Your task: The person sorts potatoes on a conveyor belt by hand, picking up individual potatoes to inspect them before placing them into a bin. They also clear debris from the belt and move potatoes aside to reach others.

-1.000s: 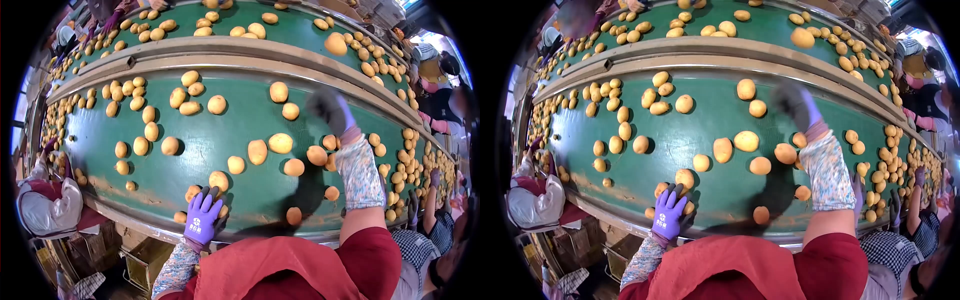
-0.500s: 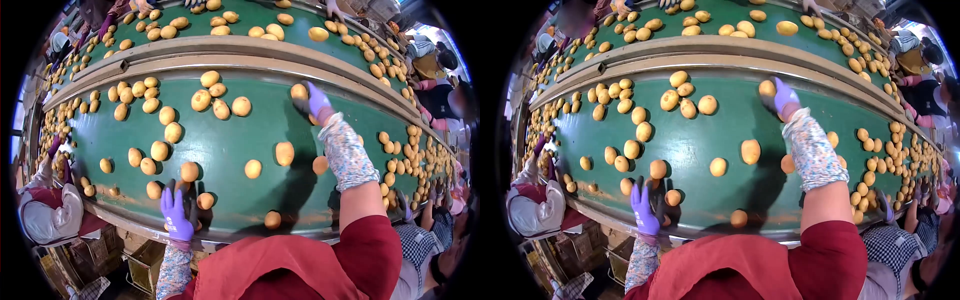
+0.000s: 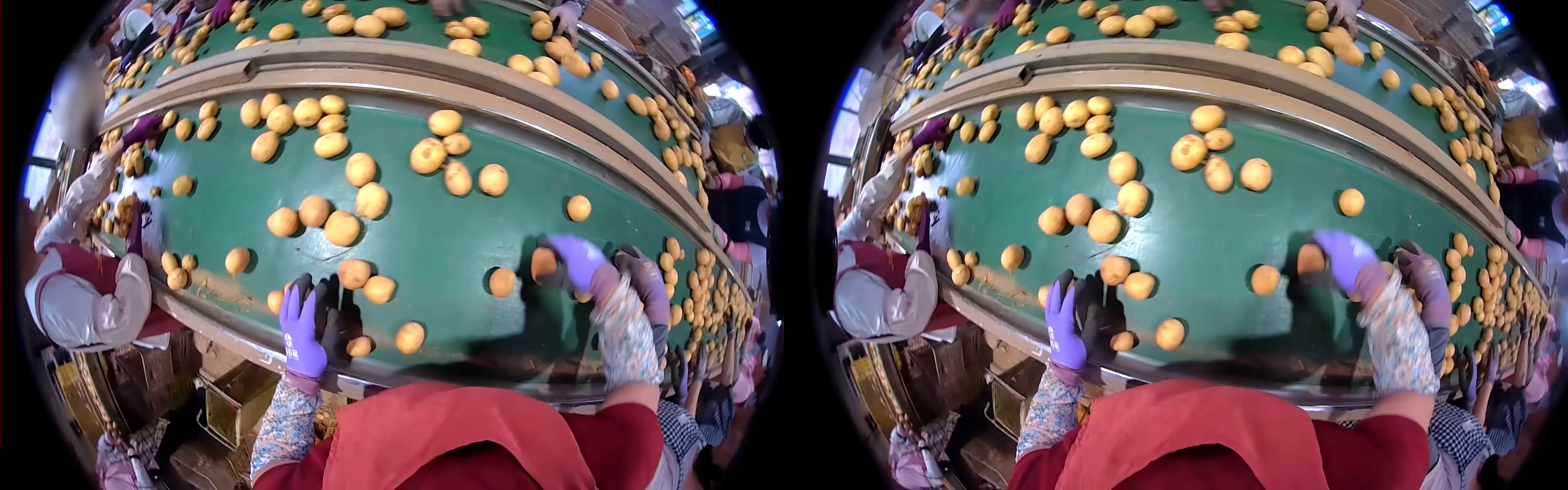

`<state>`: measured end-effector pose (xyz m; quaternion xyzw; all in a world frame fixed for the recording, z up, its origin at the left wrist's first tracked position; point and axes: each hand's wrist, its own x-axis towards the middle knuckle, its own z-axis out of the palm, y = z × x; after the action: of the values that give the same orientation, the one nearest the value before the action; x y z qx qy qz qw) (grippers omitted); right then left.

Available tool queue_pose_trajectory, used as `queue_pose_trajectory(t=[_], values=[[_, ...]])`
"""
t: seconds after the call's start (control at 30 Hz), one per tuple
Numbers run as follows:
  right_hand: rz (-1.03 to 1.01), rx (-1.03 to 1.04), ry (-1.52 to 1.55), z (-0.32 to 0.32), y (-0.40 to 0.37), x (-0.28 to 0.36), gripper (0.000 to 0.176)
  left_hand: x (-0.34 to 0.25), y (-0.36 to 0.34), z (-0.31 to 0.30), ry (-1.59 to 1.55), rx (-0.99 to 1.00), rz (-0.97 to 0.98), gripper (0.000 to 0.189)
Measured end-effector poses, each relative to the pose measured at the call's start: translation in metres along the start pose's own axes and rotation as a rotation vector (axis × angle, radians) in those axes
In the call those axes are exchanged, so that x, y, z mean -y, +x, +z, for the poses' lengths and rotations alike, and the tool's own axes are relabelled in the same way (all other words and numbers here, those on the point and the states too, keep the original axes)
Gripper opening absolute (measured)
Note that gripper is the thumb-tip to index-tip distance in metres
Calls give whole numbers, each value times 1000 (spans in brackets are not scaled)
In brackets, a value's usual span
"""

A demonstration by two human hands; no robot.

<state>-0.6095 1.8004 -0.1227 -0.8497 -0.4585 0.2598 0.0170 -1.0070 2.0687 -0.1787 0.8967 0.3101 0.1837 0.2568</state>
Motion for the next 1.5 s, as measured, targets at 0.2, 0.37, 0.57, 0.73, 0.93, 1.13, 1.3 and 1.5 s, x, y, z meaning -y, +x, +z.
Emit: queue_pose_trajectory(t=[0.2,0.37,0.57,0.73,0.93,1.13,1.3,1.5], values=[[-310,0,189,6,26,19,85,1,11,-12,-51,30,158,46],[-135,-680,1103,-35,125,61,59,22,15,-34,-98,18,89,43],[-263,-516,-487,11,203,153,58,79,-9,-67,2,-21,-2,42],[-344,-158,299,-19,226,174,55,115,-25,-71,136,-94,-81,39],[172,-654,890,-19,249,142,75,138,-9,-101,74,-99,-88,36],[-206,-674,240,81,172,304,49,162,-8,-129,32,-102,-90,37],[-244,-475,632,91,93,366,55,182,-8,-148,-70,-172,-1,34],[315,-573,678,132,18,266,45,225,-15,-144,-84,-240,97,29]])
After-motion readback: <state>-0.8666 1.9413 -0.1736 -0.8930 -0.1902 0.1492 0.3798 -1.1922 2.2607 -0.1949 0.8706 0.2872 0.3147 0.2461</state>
